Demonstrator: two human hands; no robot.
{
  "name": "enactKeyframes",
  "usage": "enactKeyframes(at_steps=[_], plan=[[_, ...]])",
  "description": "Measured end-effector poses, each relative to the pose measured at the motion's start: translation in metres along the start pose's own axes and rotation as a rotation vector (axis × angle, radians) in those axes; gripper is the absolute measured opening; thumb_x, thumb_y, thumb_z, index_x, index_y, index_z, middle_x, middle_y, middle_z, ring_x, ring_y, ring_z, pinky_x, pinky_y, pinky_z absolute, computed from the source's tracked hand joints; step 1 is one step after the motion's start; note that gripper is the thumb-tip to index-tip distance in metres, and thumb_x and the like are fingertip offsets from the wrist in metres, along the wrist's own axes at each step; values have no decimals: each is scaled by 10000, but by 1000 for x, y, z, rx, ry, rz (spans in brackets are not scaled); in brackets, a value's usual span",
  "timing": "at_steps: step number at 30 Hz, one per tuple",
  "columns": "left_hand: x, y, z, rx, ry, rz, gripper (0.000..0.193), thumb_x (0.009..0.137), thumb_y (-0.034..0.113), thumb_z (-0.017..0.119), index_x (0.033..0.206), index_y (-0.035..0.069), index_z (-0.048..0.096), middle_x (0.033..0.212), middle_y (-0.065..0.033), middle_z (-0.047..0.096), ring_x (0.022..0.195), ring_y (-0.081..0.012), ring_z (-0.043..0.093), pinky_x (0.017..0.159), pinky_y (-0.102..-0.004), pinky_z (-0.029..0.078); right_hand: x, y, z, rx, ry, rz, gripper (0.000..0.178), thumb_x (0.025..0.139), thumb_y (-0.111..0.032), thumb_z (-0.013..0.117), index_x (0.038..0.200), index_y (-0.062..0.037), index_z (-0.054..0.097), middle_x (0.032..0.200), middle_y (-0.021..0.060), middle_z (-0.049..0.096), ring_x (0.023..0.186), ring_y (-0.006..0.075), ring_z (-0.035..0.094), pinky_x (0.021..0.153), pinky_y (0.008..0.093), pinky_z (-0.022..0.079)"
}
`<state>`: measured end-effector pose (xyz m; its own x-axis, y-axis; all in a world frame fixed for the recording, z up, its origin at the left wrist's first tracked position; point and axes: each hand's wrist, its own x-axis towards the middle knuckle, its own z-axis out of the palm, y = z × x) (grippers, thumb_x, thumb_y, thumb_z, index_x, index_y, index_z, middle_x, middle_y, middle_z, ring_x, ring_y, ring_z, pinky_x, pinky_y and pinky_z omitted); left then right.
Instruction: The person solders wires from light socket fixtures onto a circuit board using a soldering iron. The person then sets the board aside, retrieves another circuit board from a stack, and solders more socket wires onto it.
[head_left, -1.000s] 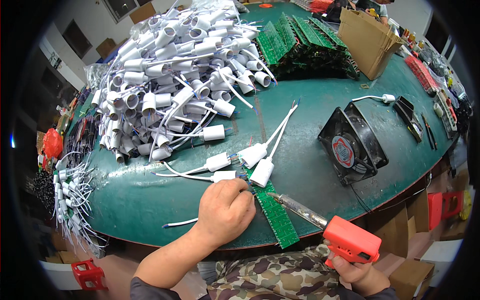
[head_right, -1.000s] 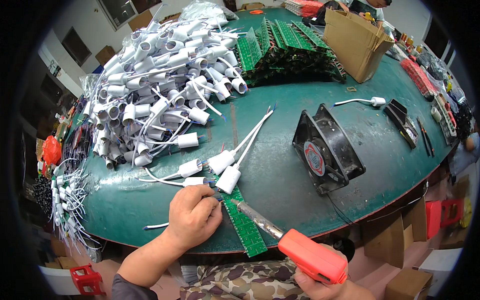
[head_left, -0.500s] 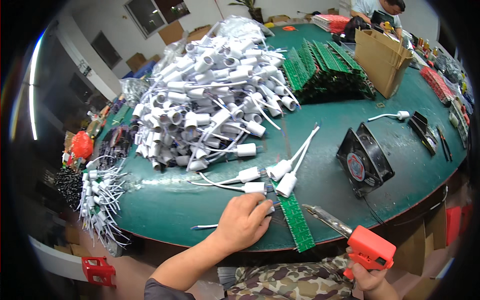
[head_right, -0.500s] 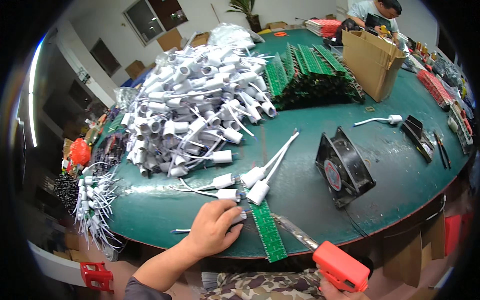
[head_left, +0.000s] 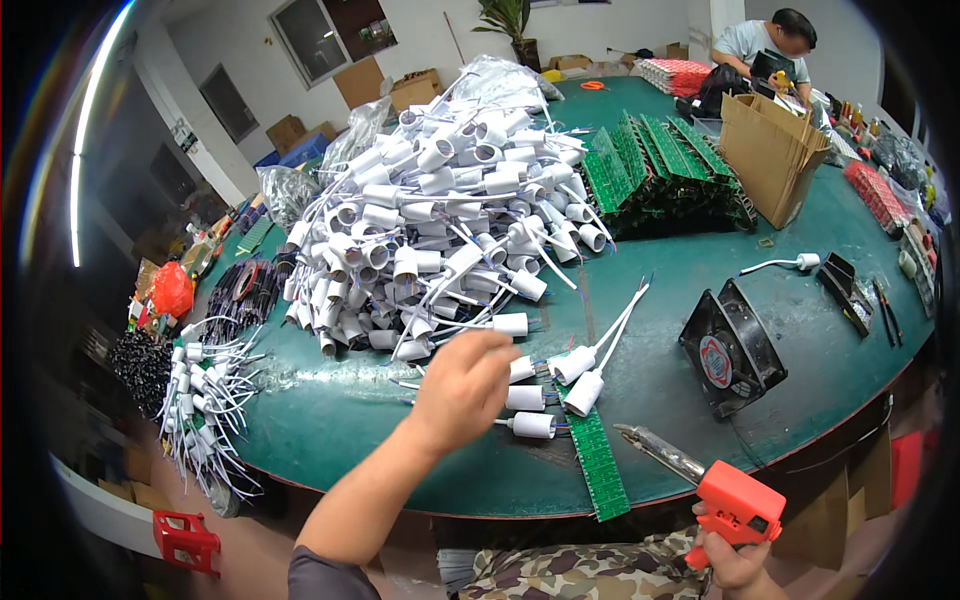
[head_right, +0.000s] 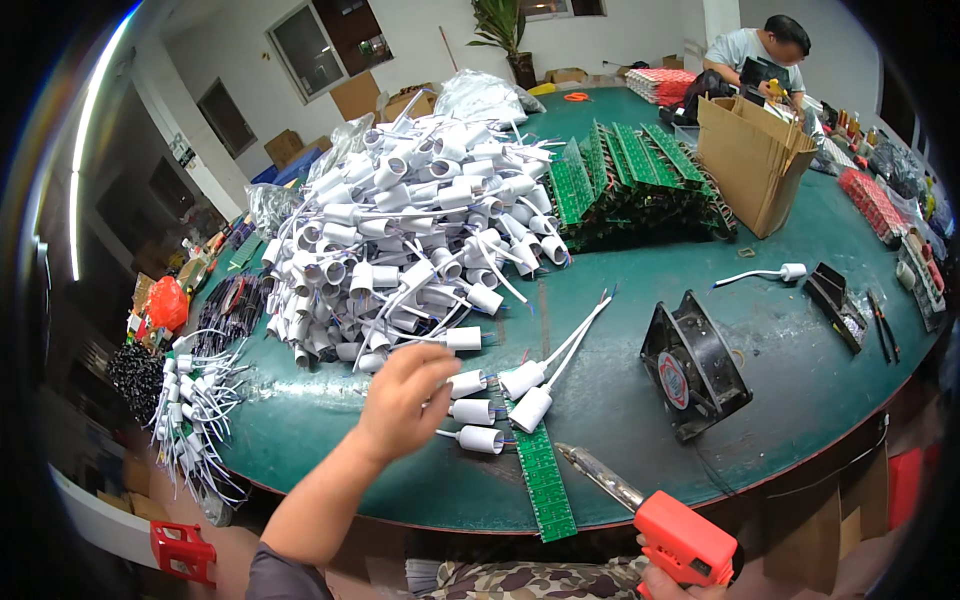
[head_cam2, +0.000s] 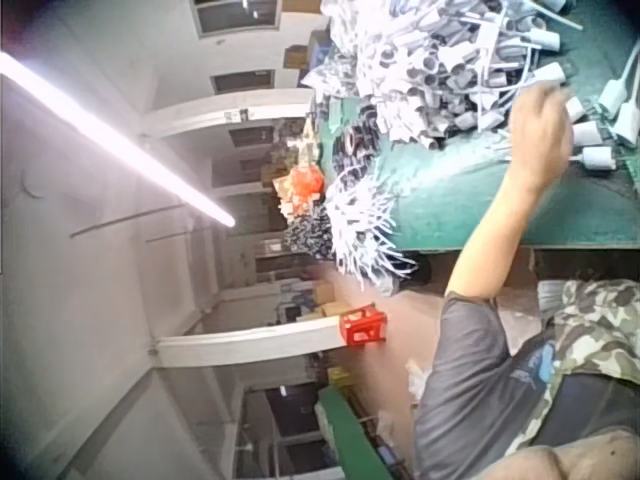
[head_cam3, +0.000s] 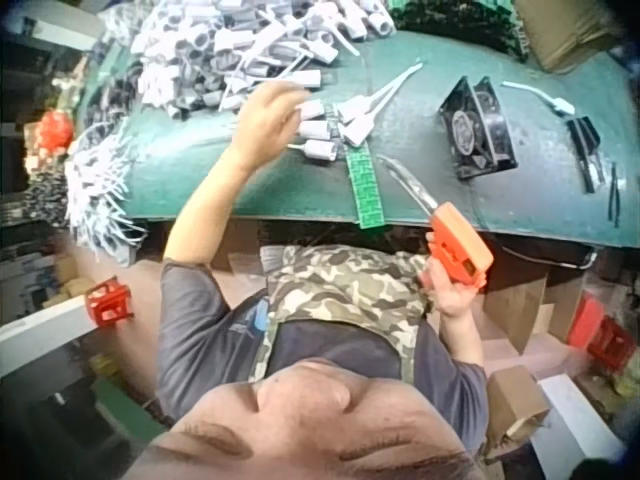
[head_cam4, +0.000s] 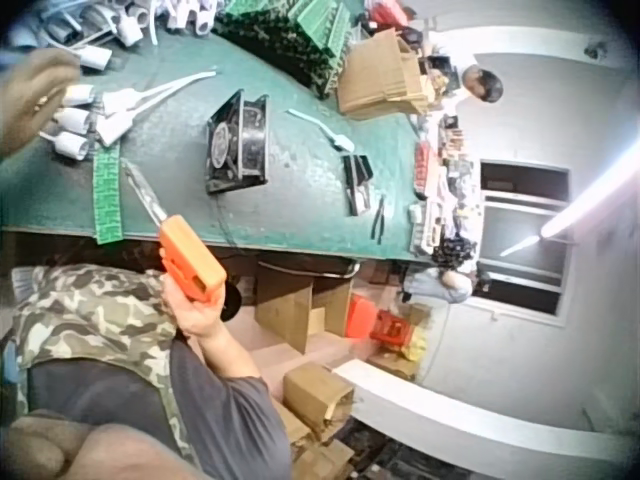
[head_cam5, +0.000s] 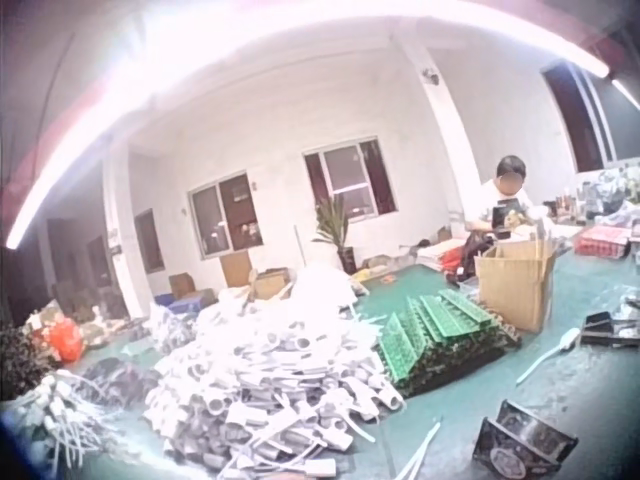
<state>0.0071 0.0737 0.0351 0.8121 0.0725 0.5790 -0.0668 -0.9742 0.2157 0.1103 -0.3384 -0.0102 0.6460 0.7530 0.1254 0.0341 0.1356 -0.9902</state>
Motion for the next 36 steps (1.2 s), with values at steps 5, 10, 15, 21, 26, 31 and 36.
enactKeyframes(at_steps=[5, 10, 15, 21, 26, 31, 36], plan=[[35, -38, 30, 235, -181, -27, 400, 841, 18, 683, 1239, 31, 649, 1167, -166, 679, 1099, -360, 654, 983, -445, 525, -5, 3, 9, 43, 92, -49, 524, 932, 51, 665, 1435, 15, 521, 1226, 186, 698, 672, 102, 600, 585, 257, 524], [46, -45, 22, 229, -399, -132, 434, 842, 57, 720, 1270, 59, 648, 1126, -148, 671, 999, -346, 679, 876, -456, 554, -9, -3, 8, 25, 108, -44, 509, 931, 42, 662, 1422, 28, 528, 1128, 167, 716, 659, 110, 610, 592, 257, 524], [57, 15, -9, -19, -9, 144, 514, 731, 5, 810, 1215, 79, 654, 1017, -110, 619, 838, -311, 655, 723, -418, 552, -20, 7, -1, 35, 217, -1, 525, 902, -85, 692, 1375, 62, 520, 1173, 207, 704, 781, 163, 683, 697, 323, 592], [35, 57, -34, 56, 8, 237, 605, 672, -25, 836, 1223, 94, 616, 1004, -89, 646, 840, -295, 625, 722, -421, 513, -21, 10, -2, 40, 177, -33, 537, 905, -101, 720, 1376, 60, 518, 1158, 204, 711, 773, 168, 687, 690, 323, 592], [-4, 74, -21, -141, -75, 108, 485, 724, -31, 810, 1149, 77, 603, 1079, -138, 702, 883, -328, 684, 734, -428, 551, -21, 4, 3, 16, 175, -20, 525, 914, -120, 728, 1368, 54, 531, 1151, 192, 716, 783, 168, 683, 706, 321, 588], [-26, 83, 1, -175, -89, -12, 385, 734, -44, 751, 1082, 52, 618, 1060, -148, 703, 879, -317, 695, 741, -403, 570, -13, -9, 8, -18, 127, 1, 467, 915, -144, 740, 1308, 61, 593, 1140, 159, 723, 797, 152, 680, 724, 314, 584], [-35, 87, 15, -203, -27, -70, 361, 730, -41, 754, 1054, 49, 624, 997, -144, 677, 814, -318, 660, 697, -402, 539, -15, -7, 9, -19, 120, 17, 444, 921, -151, 725, 1287, 70, 605, 1119, 150, 722, 772, 150, 676, 705, 306, 576]])
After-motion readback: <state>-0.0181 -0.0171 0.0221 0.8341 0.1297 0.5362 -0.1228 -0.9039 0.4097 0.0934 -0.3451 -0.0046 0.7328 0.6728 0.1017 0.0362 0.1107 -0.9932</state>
